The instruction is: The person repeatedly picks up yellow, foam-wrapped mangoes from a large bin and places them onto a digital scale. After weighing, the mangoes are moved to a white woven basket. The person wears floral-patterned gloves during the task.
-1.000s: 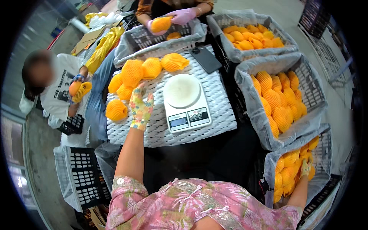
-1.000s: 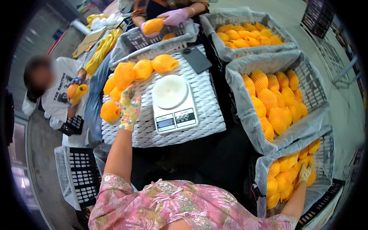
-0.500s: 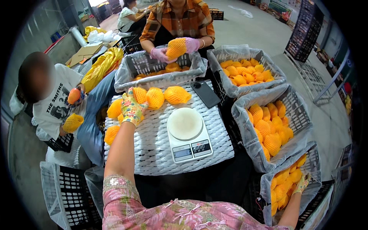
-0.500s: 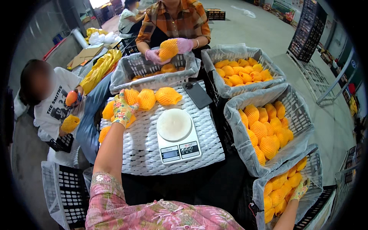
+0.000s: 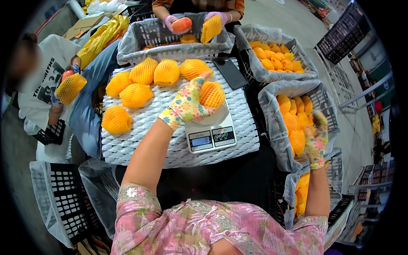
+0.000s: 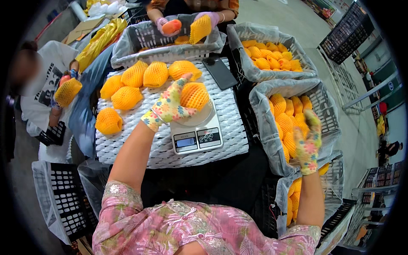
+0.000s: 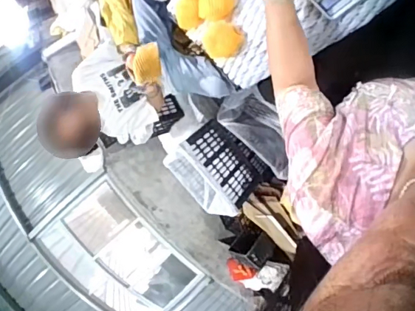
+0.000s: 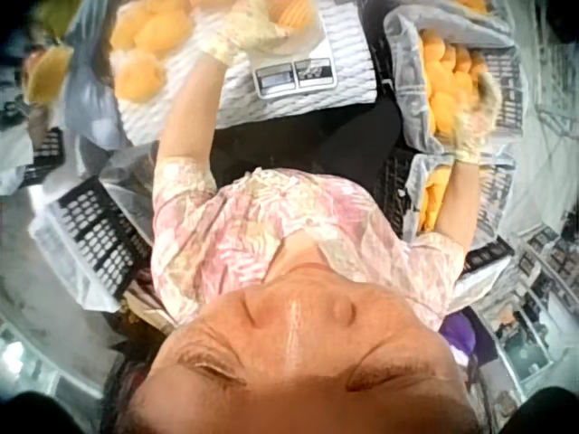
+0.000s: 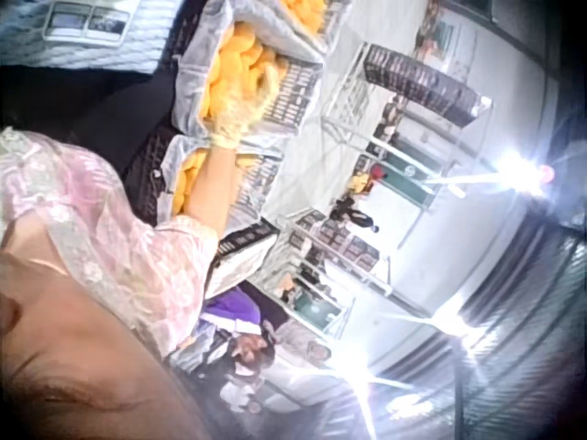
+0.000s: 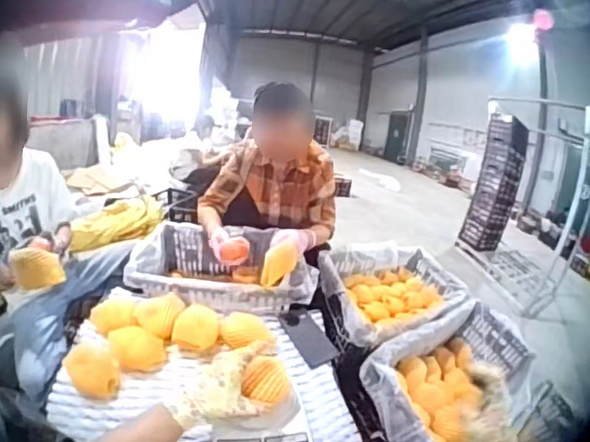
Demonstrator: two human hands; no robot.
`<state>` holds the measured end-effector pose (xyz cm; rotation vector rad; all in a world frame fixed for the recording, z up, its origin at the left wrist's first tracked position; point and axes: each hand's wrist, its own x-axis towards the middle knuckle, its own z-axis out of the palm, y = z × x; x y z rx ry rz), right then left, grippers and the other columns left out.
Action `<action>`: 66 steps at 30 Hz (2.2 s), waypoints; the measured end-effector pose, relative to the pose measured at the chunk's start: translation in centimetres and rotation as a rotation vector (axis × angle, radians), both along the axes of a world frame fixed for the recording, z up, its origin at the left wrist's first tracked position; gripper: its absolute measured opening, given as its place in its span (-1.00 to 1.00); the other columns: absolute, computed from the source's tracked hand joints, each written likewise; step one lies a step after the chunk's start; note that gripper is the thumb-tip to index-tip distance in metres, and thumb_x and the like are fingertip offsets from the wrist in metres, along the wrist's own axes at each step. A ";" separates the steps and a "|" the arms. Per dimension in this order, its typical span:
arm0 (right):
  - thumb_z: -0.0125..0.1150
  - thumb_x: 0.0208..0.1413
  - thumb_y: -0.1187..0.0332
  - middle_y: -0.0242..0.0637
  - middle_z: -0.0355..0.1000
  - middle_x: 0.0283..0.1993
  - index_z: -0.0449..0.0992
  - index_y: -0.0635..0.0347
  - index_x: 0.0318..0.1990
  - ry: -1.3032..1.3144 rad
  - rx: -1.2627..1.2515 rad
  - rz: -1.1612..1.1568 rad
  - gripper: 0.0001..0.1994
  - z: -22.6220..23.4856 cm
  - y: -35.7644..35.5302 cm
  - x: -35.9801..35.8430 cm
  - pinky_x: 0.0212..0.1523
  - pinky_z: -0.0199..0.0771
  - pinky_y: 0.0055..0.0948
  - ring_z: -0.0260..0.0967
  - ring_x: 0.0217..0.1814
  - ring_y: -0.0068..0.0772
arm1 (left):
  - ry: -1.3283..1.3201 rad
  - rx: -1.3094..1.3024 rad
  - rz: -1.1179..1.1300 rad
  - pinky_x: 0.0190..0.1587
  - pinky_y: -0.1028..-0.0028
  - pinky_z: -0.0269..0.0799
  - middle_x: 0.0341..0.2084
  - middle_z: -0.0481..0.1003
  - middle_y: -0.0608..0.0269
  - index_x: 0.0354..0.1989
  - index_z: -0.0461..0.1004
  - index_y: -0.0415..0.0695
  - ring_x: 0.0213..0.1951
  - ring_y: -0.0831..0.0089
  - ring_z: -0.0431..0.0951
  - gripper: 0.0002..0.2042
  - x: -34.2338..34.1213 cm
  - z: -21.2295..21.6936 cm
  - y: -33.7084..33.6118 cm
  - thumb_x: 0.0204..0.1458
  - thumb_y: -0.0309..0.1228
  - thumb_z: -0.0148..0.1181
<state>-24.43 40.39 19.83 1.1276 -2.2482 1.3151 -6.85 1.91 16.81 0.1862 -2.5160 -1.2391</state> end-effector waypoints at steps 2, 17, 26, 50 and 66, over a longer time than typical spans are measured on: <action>0.22 -0.04 0.55 -0.16 0.30 0.16 0.39 0.25 0.07 0.030 0.087 0.155 -0.56 1.3 -4.7 2.6 0.30 0.12 -0.30 0.19 0.28 -0.22 | 0.169 0.202 0.043 0.26 0.34 0.17 0.18 0.28 0.06 0.31 0.07 -0.17 0.23 0.26 0.26 -0.21 1.7 -1.7 -1.1 -0.14 -0.53 0.33; 0.43 -0.20 0.25 -0.09 0.21 0.23 0.24 -0.01 0.24 0.070 0.507 0.622 -0.24 -1.3 -20.9 3.0 0.23 0.26 -0.18 0.19 0.27 -0.04 | 0.237 0.335 0.468 0.03 0.49 0.38 -0.13 0.49 0.18 0.11 0.34 -0.25 -0.08 0.48 0.49 -0.59 8.0 -12.8 -3.3 0.03 -0.65 0.11; 0.46 -0.33 0.17 0.02 0.03 0.35 0.05 -0.09 0.36 0.234 0.743 0.684 -0.02 0.3 -25.3 2.3 0.33 0.09 -0.11 -0.02 0.40 0.08 | 0.322 0.349 0.476 -0.01 0.46 0.43 -0.17 0.52 0.17 0.05 0.40 -0.23 -0.13 0.43 0.54 -0.61 7.8 -12.9 -3.0 -0.01 -0.63 0.16; 0.43 -0.16 0.39 -0.26 0.36 0.13 0.18 0.19 0.26 -1.127 -0.556 0.759 -0.23 -2.3 -8.6 3.2 0.24 0.25 -0.36 0.30 0.19 -0.35 | 0.271 0.285 0.336 0.13 0.39 0.31 0.01 0.40 0.10 0.19 0.25 -0.30 0.03 0.35 0.42 -0.62 9.5 -15.8 -6.9 0.18 -0.56 -0.02; 0.24 0.02 -0.07 -0.21 -0.16 0.47 0.07 0.02 0.37 -1.144 -0.639 -1.076 -0.19 -9.1 29.2 0.0 0.22 0.17 -0.02 -0.01 0.40 -0.13 | 0.025 -0.001 0.378 0.18 0.37 0.25 0.08 0.37 0.00 0.20 0.21 -0.35 0.10 0.25 0.39 -0.60 9.0 -13.9 -5.7 0.18 -0.53 -0.02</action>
